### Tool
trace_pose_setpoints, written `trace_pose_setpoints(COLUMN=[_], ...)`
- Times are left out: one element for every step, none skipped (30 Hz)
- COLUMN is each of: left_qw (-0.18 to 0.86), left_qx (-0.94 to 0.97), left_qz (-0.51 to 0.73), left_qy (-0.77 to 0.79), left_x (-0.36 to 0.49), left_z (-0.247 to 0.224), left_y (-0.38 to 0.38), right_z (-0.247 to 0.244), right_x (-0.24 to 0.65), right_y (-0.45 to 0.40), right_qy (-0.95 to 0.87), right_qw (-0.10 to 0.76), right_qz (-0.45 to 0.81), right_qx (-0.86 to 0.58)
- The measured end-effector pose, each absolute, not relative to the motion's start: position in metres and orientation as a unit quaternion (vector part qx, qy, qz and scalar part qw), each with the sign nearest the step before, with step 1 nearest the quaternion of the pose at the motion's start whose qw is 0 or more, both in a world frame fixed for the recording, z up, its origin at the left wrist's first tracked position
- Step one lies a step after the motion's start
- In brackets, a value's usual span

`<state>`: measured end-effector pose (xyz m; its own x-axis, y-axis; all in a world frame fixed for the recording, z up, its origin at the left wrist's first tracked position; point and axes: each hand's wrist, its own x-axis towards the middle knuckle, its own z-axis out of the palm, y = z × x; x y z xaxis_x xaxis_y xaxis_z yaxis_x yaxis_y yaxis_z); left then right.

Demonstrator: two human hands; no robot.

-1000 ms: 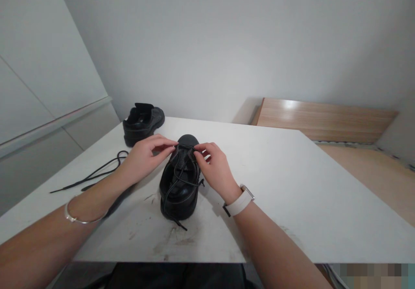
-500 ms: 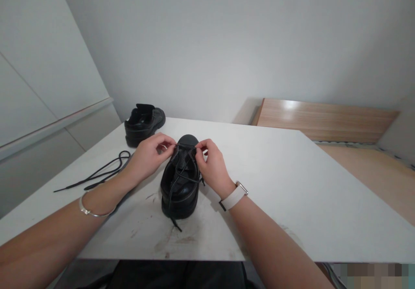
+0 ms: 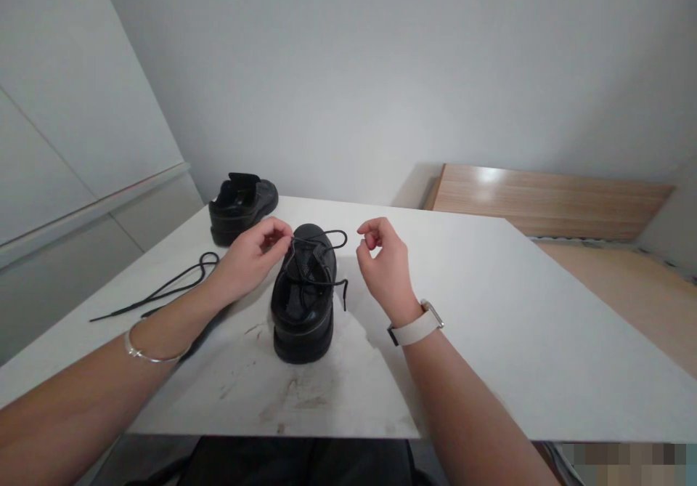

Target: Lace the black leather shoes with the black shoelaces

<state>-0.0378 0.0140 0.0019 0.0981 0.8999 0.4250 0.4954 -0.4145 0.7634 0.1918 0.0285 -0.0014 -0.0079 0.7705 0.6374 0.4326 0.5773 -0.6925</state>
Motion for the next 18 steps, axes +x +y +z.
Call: trace_pose_setpoints(left_qw=[0.24,0.259,0.279,0.296,0.309,0.317,0.318,0.317,0.314,0.312,0.312,0.313,0.312,0.311,0.31,0.308,0.306,0.305], left_qx=[0.698,0.689,0.683,0.68,0.679,0.68,0.68,0.679,0.679,0.679,0.68,0.682,0.684,0.685,0.686,0.686,0.686,0.684], left_qz=[0.466,0.477,0.486,0.492,0.496,0.498,0.501,0.505,0.509,0.513,0.514,0.515,0.515,0.514,0.512,0.511,0.509,0.507], left_qy=[0.489,0.481,0.469,0.456,0.444,0.435,0.43,0.428,0.426,0.423,0.419,0.415,0.412,0.411,0.413,0.416,0.421,0.426], left_x=[-0.038,-0.038,-0.038,-0.038,-0.037,-0.037,-0.037,-0.037,-0.037,-0.036,-0.036,-0.036,-0.036,-0.036,-0.035,-0.035,-0.034,-0.034], left_z=[0.002,0.002,0.003,0.003,0.004,0.004,0.004,0.004,0.003,0.003,0.002,0.001,0.0,-0.001,-0.002,-0.002,-0.002,-0.002], left_y=[0.014,0.014,0.013,0.013,0.012,0.012,0.012,0.012,0.012,0.012,0.012,0.012,0.012,0.012,0.011,0.011,0.01,0.009], right_z=[-0.003,-0.004,-0.005,-0.007,-0.009,-0.01,-0.012,-0.014,-0.016,-0.018,-0.02,-0.022,-0.024,-0.025,-0.027,-0.027,-0.027,-0.026], right_x=[0.192,0.192,0.19,0.188,0.185,0.183,0.181,0.179,0.177,0.176,0.175,0.174,0.173,0.172,0.17,0.169,0.168,0.167], right_y=[0.029,0.029,0.029,0.028,0.027,0.026,0.026,0.026,0.026,0.027,0.028,0.029,0.03,0.03,0.031,0.031,0.03,0.03], right_qy=[-0.692,-0.695,-0.702,-0.714,-0.728,-0.74,-0.748,-0.752,-0.75,-0.742,-0.732,-0.722,-0.713,-0.709,-0.709,-0.713,-0.719,-0.722], right_qw=[0.556,0.554,0.546,0.53,0.51,0.49,0.475,0.466,0.464,0.468,0.476,0.484,0.491,0.495,0.497,0.496,0.494,0.493], right_qz=[0.159,0.171,0.184,0.196,0.206,0.214,0.22,0.223,0.229,0.241,0.258,0.278,0.297,0.311,0.316,0.313,0.305,0.297], right_qx=[-0.431,-0.425,-0.419,-0.413,-0.41,-0.408,-0.408,-0.41,-0.413,-0.415,-0.415,-0.41,-0.403,-0.395,-0.388,-0.384,-0.383,-0.385])
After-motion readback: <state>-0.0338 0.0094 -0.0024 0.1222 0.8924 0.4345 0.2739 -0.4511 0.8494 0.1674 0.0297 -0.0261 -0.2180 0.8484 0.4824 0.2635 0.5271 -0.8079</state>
